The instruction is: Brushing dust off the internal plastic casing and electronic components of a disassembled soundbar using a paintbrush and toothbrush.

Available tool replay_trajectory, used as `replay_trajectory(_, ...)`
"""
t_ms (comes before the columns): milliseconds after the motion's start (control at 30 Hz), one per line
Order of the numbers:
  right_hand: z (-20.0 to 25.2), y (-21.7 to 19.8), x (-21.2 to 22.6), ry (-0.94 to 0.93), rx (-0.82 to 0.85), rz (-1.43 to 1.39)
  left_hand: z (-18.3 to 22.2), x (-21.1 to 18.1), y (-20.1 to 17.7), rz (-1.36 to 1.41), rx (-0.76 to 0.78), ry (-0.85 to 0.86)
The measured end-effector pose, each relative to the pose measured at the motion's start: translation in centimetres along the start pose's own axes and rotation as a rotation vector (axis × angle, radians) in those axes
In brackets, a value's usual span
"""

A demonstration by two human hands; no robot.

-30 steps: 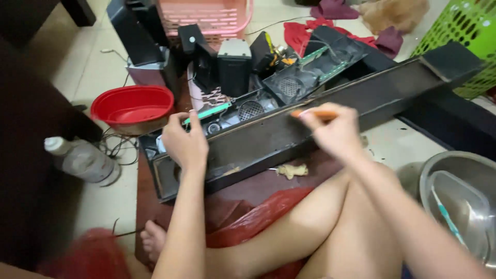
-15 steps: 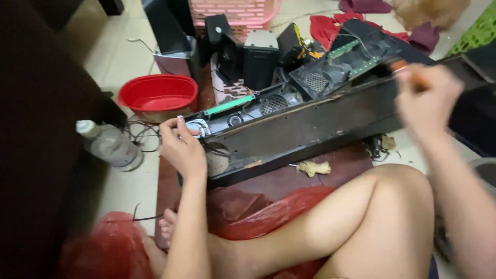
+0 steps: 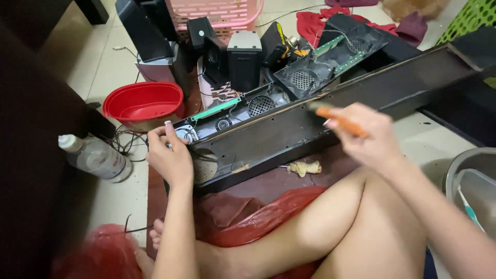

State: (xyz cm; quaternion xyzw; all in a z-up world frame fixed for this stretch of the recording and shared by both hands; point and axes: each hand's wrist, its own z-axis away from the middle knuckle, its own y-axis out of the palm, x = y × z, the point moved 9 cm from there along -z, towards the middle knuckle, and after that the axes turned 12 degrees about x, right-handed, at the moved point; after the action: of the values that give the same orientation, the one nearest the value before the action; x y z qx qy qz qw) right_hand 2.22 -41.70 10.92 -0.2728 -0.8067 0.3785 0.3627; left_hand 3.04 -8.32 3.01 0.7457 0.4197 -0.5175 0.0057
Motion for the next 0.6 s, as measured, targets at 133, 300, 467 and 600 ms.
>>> replay_trajectory(133,0.3,-4.5,-8.7,-0.078,-0.199,0.343,0.0,-0.2,0.2,0.004,0.0,-0.012)
replay_trajectory(300,-1.3,-3.9,-18.3,0.135,-0.054,0.63,0.1,-1.2,-0.1,-0.007,0.036,0.022)
replay_trajectory(467,-2.7,0.6,-4.9,-0.009,0.002,0.319,0.0,1.2,0.1,-0.045,-0.009,-0.008)
replay_trajectory(600,-2.2,1.5,-0.7,-0.082,-0.067,0.025,-0.1,1.6,0.4,-0.069,-0.036,-0.013)
